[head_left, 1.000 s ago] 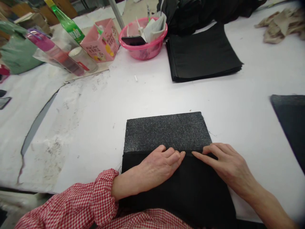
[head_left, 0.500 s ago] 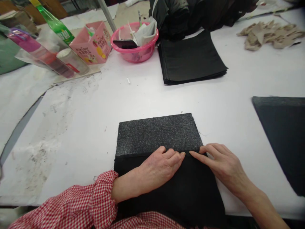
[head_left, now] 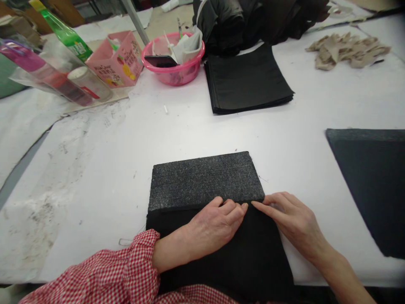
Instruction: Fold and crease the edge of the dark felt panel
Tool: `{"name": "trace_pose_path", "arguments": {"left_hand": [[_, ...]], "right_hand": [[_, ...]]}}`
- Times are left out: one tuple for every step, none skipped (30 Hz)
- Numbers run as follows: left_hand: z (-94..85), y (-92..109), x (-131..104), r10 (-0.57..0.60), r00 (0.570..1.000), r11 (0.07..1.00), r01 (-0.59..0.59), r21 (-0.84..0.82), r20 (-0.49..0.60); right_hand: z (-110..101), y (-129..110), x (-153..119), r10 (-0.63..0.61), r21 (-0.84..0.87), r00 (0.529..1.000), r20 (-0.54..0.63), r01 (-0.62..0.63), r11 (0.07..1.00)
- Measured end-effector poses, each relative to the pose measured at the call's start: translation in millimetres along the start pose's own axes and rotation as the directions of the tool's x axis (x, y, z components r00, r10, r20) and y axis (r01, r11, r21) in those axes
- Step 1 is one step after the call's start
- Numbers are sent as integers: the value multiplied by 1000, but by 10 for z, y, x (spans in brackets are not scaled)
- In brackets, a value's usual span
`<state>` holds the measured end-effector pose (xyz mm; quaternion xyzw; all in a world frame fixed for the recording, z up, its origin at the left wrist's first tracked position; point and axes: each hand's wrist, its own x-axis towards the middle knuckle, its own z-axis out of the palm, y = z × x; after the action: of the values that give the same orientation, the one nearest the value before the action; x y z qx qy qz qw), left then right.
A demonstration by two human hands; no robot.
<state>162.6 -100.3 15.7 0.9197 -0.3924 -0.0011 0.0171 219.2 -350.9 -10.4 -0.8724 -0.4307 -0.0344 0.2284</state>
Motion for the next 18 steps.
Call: {"name": "trace_pose_path", "arguments": {"left_hand": [[7,-1,-10,5,1000,1000,-5,7,-6],[16,-3,-26,12,1000,1000,-12,14,-18],[29,-5,-46,22,999,1000,-22,20,-35],[44,-7,-72,34,998,999,-32,24,-57],[62,-7,-99,43,996,999,-41,23,-82],[79,-6,-128,47,993,999,-46,20,-108],[94,-2,-156,48,990,999,-46,16,-131],[106,6,-182,43,988,999,-41,14,-149],[115,15,-203,36,986,999,-34,16,-161],[119,28,-220,27,985,999,-23,23,-169],[119,41,-234,20,985,999,-14,35,-171],[117,55,-243,15,986,999,-7,46,-169],[114,67,-249,11,986,998,-2,55,-167],[110,78,-253,7,986,998,3,61,-165],[107,87,-256,4,986,998,7,64,-164],[105,93,-259,2,986,998,9,66,-164],[104,98,-262,1,987,998,10,68,-163],[105,102,-265,-1,987,997,13,70,-163]], "right_hand": [[6,7,-5,8,6,1000,-6,-8,1000],[10,12,-9,16,14,1000,-8,-16,1000],[13,15,-10,23,21,1000,-10,-23,1000],[15,15,-10,30,31,999,-12,-30,999],[16,13,-8,36,43,999,-15,-36,998],[17,10,-5,43,59,999,-16,-42,997],[15,7,0,49,78,999,-20,-47,996],[12,5,6,54,98,998,-25,-51,994],[6,4,12,60,119,998,-29,-57,991],[-4,6,18,68,139,997,-26,-64,988],[-20,9,23,75,159,997,-21,-71,985],[-43,13,27,82,180,997,-9,-79,980],[-72,16,32,90,200,996,1,-89,976],[-106,17,37,102,214,995,1,-99,972],[-143,12,44,115,219,993,-13,-109,970],[-180,0,54,126,212,991,-41,-115,970],[-211,-20,69,134,194,989,-67,-119,974],[-232,-48,88,130,165,988,-89,-114,980]]}}
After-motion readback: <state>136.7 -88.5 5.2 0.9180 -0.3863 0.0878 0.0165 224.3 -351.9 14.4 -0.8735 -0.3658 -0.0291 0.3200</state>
